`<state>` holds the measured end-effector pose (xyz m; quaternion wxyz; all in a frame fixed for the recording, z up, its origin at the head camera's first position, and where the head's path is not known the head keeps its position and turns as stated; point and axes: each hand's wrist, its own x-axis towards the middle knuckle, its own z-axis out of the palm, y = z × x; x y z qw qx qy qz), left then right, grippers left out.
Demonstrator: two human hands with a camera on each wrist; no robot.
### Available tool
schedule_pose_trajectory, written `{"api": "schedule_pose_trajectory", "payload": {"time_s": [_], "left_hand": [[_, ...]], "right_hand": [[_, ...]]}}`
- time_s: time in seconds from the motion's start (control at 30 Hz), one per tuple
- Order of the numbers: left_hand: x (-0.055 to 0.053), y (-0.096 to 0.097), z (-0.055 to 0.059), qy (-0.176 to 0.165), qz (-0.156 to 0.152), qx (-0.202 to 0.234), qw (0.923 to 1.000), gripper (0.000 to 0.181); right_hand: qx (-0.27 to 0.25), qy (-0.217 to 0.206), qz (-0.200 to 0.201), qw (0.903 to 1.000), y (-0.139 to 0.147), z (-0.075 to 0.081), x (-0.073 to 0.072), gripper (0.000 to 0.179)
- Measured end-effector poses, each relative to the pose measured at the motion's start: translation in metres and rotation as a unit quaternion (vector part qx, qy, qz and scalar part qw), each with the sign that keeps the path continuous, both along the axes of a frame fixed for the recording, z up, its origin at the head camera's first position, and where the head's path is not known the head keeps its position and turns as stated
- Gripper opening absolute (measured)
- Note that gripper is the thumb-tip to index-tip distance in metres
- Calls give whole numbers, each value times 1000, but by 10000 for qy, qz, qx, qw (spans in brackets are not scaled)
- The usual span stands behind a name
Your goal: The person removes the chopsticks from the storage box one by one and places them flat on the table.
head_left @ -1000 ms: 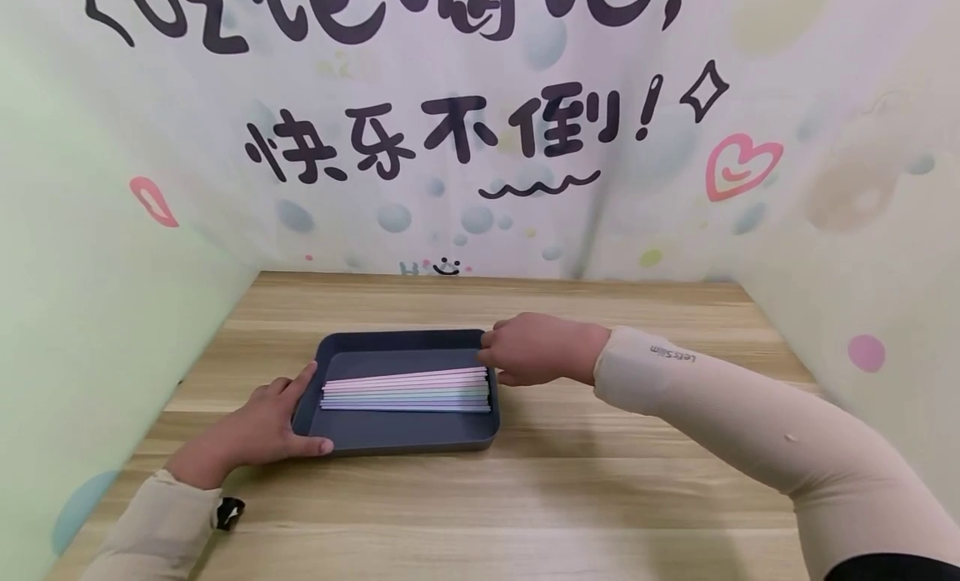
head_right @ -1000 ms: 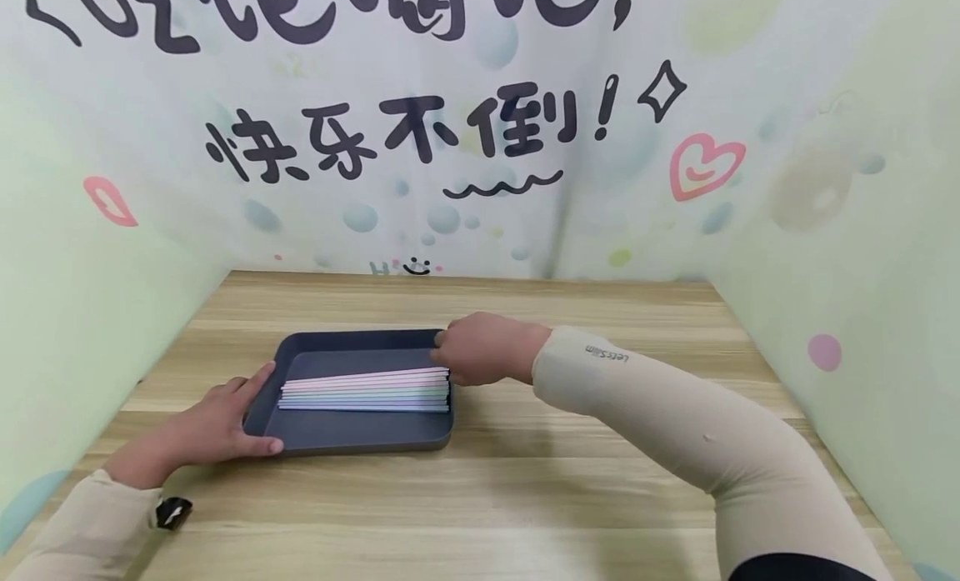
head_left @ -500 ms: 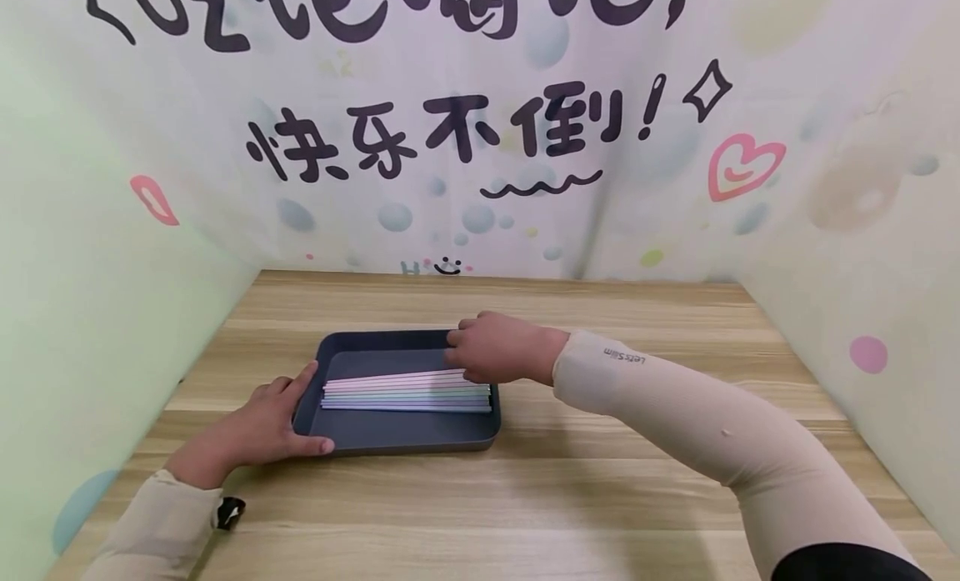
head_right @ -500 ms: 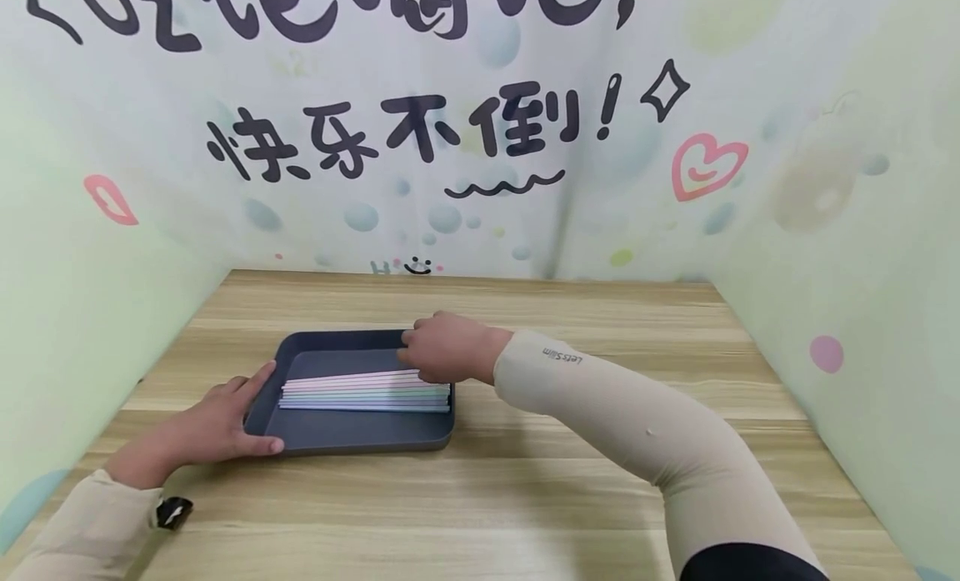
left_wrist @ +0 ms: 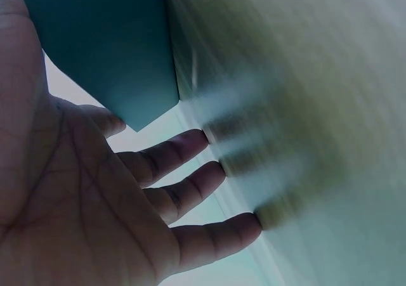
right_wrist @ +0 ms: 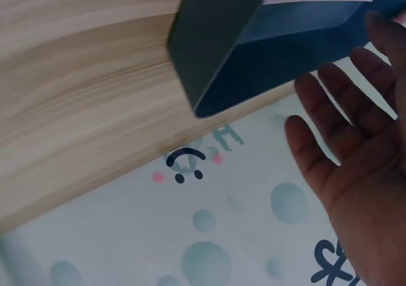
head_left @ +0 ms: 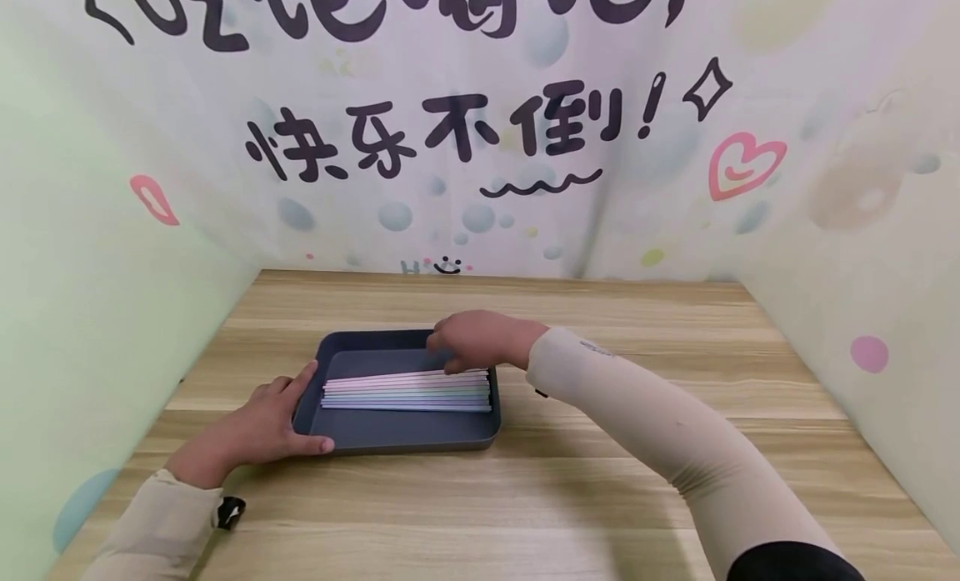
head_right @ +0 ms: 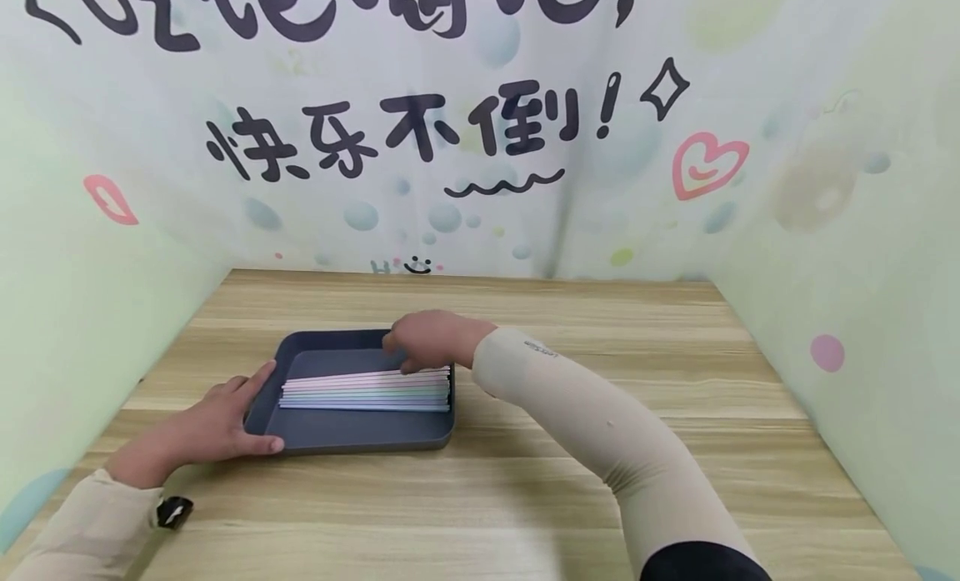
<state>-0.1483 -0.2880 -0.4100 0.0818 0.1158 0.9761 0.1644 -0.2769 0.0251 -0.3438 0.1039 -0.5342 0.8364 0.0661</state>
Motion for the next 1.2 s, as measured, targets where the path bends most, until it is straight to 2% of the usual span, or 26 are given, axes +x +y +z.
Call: {"api": "schedule_pose_trajectory", "payload": {"time_s": [0.27,0.47,0.7,1.0,1.2], "left_hand": [[1,1,1,-45,26,22,10000,128],[0,0,-1,-55,40,39,10000,128],[0,0,-1,-63,59,61,9999,128],[0,-1,-1,-98,87,93,9999,128],[0,-3,-4,-106,117,127,9998,128]], "right_hand": [[-276,-865,-466,9948,-17,-9,-14,38],[-535,-1624,-1010,9801,-26,-13,-22,34],[-386,-2151,-1244,9679,-36,-15,-28,33],[-355,-2357,-1679,9565,-49,-26,-31,27],[-328,-2305,-1750,9566,-55,-36,-29,23]]}}
